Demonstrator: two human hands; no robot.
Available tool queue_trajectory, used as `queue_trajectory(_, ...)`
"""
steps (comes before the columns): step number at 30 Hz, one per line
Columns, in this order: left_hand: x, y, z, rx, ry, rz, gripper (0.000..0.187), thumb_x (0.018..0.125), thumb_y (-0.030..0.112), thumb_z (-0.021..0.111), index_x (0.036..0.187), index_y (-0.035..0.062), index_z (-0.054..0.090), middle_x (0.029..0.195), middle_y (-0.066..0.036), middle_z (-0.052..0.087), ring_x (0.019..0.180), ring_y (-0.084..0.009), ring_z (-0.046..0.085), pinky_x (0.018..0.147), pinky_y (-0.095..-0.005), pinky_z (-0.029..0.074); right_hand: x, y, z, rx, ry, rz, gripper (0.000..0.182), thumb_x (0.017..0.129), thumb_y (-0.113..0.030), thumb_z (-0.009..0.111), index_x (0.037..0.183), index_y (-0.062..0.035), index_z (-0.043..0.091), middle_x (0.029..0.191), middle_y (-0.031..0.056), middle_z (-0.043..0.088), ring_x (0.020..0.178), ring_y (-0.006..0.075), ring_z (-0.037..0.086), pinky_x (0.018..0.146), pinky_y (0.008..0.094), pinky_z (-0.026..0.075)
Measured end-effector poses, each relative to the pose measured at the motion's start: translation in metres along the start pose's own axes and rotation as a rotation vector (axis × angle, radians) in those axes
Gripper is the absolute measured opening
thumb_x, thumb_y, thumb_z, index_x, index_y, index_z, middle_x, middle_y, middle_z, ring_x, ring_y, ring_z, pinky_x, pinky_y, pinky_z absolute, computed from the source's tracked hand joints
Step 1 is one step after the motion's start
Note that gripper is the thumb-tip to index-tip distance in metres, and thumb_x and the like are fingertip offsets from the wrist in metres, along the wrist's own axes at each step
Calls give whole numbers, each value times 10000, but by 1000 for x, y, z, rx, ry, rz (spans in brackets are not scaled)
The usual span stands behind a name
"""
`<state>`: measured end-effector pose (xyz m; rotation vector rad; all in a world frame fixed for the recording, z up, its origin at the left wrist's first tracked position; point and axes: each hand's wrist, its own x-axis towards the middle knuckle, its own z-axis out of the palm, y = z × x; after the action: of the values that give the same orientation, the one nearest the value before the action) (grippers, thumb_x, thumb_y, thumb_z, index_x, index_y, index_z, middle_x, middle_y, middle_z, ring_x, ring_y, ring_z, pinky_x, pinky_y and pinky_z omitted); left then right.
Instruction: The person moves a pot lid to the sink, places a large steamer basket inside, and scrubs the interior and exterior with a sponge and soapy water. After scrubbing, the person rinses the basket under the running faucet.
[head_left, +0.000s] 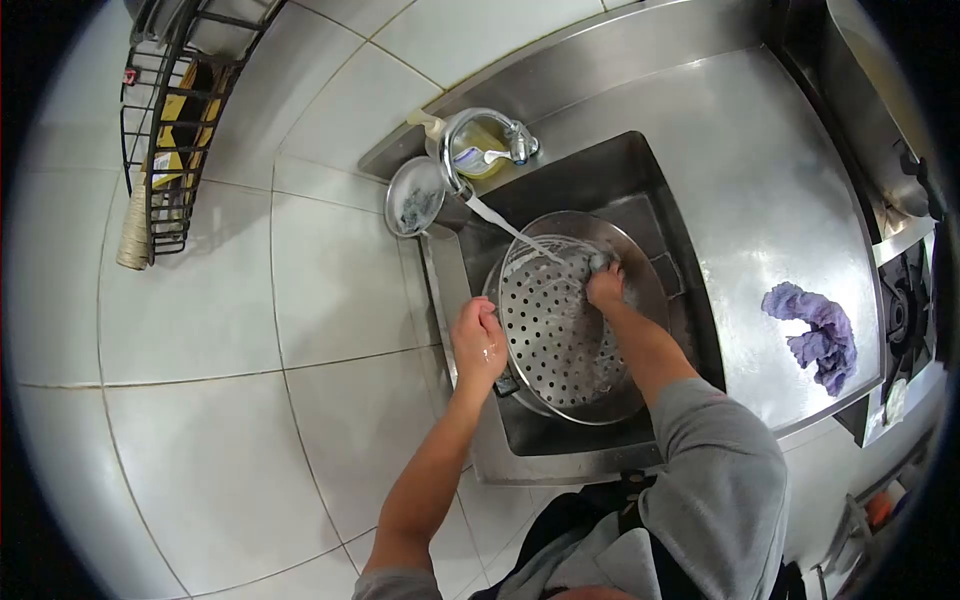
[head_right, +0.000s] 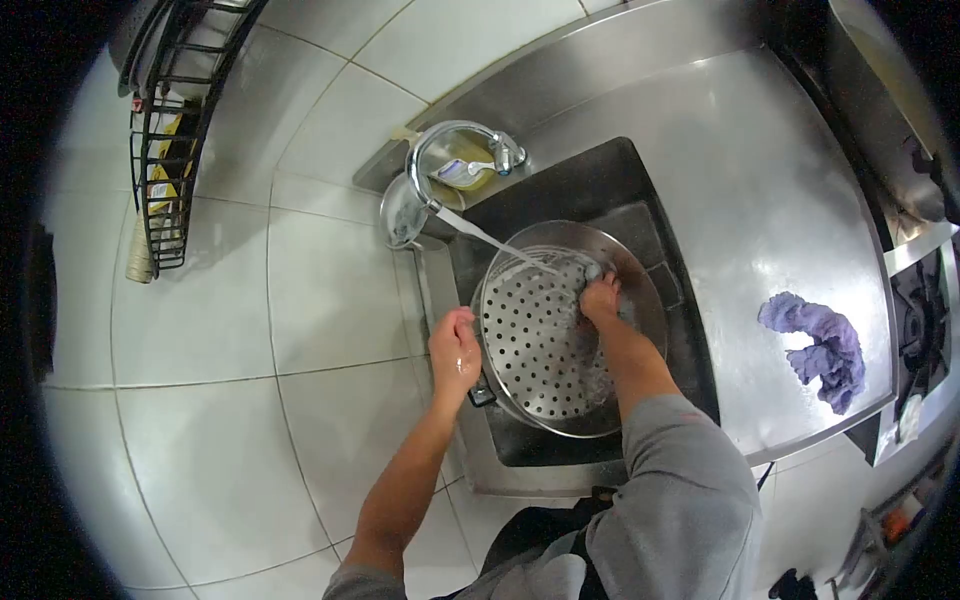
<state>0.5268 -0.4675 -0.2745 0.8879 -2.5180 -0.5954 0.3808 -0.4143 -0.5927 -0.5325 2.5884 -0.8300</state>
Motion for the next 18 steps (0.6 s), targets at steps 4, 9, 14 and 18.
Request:
queue_trajectory(4, -3, -3, -3, 56, 17, 33, 93, 843, 13, 455, 886, -23, 529, 915, -201, 602, 848, -393, 580, 753, -440, 470, -6, -45, -2, 141, -142, -302, 420, 828, -126, 512, 1221, 22, 505, 1179, 219, 519, 1138, 392, 458, 985, 500, 343)
queue_trajectory(9, 9, 0, -7, 53, -27, 23, 83, 821, 33, 493, 845, -23, 550, 896, -204, 607, 845, -403, 580, 762, -448, 475, -153, -84, -50, 552, -33, -811, 367, 796, -38, 553, 1158, 16, 529, 1176, 229, 497, 1125, 413, 446, 1013, 532, 319)
queue_trajectory(14, 107, -18, 38, 431, -548, -188, 239, 759, 186, 590, 861, -29, 620, 953, -257, 634, 833, -386, 625, 738, -475, 497, -127, 14, -85, 162, -396, -332, 494, 688, -66, 639, 1162, -37, 506, 1215, 271, 461, 1087, 445, 471, 958, 479, 395)
queue_trajectory(18, 196, 0, 87, -375, -142, -763, 255, 836, 141, 490, 1004, 7, 627, 937, -182, 657, 836, -317, 632, 744, -396, 501, -104, 19, -142, 303, -262, -240, 466, 657, -94, 655, 1103, -14, 546, 1115, 241, 542, 1022, 407, 536, 882, 445, 455)
